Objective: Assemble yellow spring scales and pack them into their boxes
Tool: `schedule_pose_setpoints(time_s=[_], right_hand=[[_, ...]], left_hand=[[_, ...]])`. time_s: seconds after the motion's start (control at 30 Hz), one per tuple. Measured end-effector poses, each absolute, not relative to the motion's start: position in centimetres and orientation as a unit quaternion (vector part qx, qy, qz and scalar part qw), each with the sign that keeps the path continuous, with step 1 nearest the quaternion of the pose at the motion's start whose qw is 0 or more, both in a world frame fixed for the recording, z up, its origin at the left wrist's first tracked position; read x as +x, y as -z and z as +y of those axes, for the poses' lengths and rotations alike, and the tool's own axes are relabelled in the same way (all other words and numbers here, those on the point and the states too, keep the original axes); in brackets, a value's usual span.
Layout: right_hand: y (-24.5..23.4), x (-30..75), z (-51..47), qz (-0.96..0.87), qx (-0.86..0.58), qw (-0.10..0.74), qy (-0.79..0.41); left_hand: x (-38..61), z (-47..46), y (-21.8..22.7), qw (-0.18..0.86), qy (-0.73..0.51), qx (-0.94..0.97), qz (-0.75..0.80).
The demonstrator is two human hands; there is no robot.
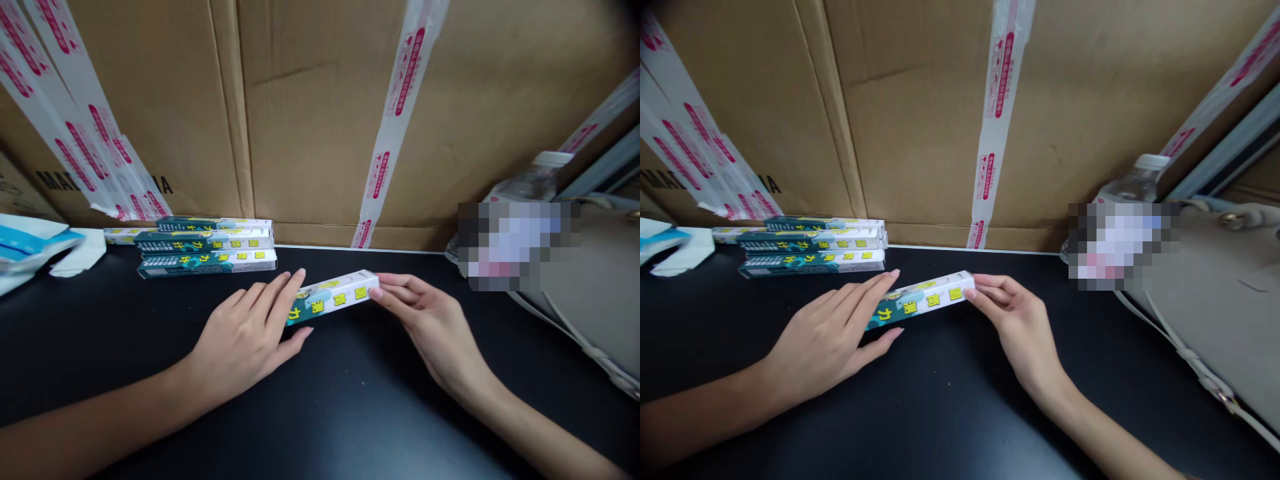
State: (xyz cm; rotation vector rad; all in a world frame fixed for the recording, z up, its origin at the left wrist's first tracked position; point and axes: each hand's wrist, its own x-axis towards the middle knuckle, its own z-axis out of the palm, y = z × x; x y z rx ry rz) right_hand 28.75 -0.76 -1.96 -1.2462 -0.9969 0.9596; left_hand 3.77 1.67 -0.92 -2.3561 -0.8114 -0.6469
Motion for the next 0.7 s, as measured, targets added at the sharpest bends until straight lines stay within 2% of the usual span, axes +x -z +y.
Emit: schedule_pose_setpoints(time_s=[0.37,0.6,0.7], right_hand=[[1.8,31.2,0.9,-0.438,-0.519,0.669,-0.302],[-0.2,30.7,-0.5,-0.486,-0.543,0.678,-0.094],[-0.6,31.1,-1.0,-0.485,-0.54,0.682,-0.087]], left_hand=[[3.6,1.9,1.6,0.185,0.21,-0.893,-0.353],[3.5,2.1,1.0,0.048,0.186,-0.901,-0.388],[3.4,2.3,0.8,0.006,0.186,-0.921,-0.343]])
